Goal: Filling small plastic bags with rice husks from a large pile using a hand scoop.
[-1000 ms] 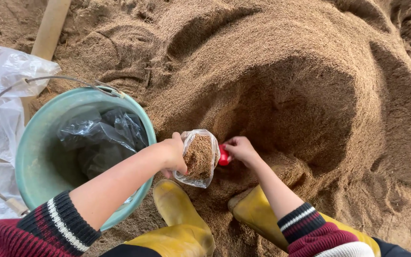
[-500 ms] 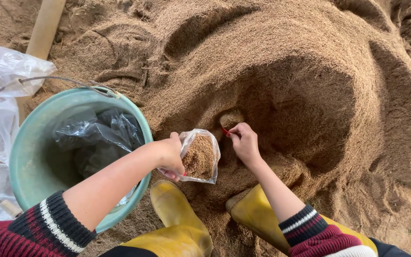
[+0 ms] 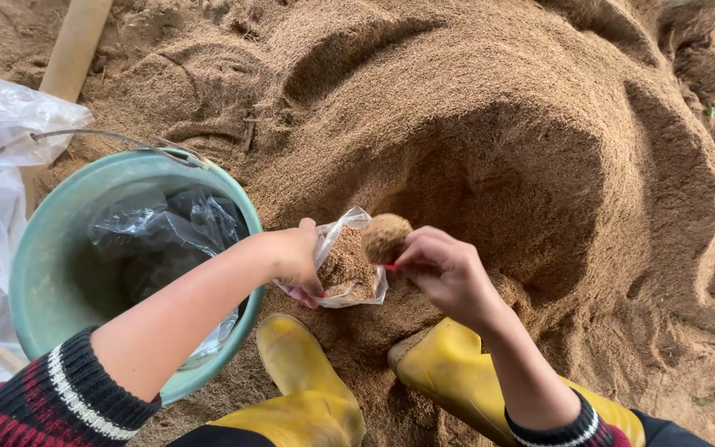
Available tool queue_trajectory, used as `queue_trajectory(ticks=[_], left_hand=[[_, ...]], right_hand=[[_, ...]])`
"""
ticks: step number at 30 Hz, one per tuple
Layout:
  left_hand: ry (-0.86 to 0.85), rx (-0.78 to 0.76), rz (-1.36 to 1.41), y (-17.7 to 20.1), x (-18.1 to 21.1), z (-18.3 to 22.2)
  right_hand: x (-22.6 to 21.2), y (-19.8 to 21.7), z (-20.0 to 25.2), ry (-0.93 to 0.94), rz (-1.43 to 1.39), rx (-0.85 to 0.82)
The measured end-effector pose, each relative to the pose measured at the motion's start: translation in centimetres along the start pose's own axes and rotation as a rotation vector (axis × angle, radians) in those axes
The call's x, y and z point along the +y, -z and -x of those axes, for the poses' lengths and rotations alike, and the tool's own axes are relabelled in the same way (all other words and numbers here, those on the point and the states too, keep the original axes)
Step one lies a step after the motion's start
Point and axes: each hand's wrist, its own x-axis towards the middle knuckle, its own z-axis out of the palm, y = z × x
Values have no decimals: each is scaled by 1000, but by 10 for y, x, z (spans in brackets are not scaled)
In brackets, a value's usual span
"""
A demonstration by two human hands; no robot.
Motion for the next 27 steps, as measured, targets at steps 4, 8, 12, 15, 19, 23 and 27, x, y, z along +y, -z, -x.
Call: queue_trajectory(ticks=[4, 8, 12, 15, 19, 23, 27], left_hand=[[-28, 0, -88, -1, -6, -10], [-29, -2, -91, -3, -6, -5], [-23, -49, -239, -8, -3, -3], [-24, -59, -272, -11, -3, -4], [-12, -34, -273, -10, -4, -3], [-20, -33, -363, -9, -7, -11], [14, 10, -336, -10, -7, 0]], right_hand=[[-18, -7, 1, 2, -49, -244], [-12, -21, 0, -57, -53, -354], [15, -41, -1, -317, -226, -338], [28, -50, -8, -550, -487, -242], [79, -57, -8, -784, -919, -110], [82, -43, -8, -834, -1176, -54], [115, -10, -7, -737, -975, 61]])
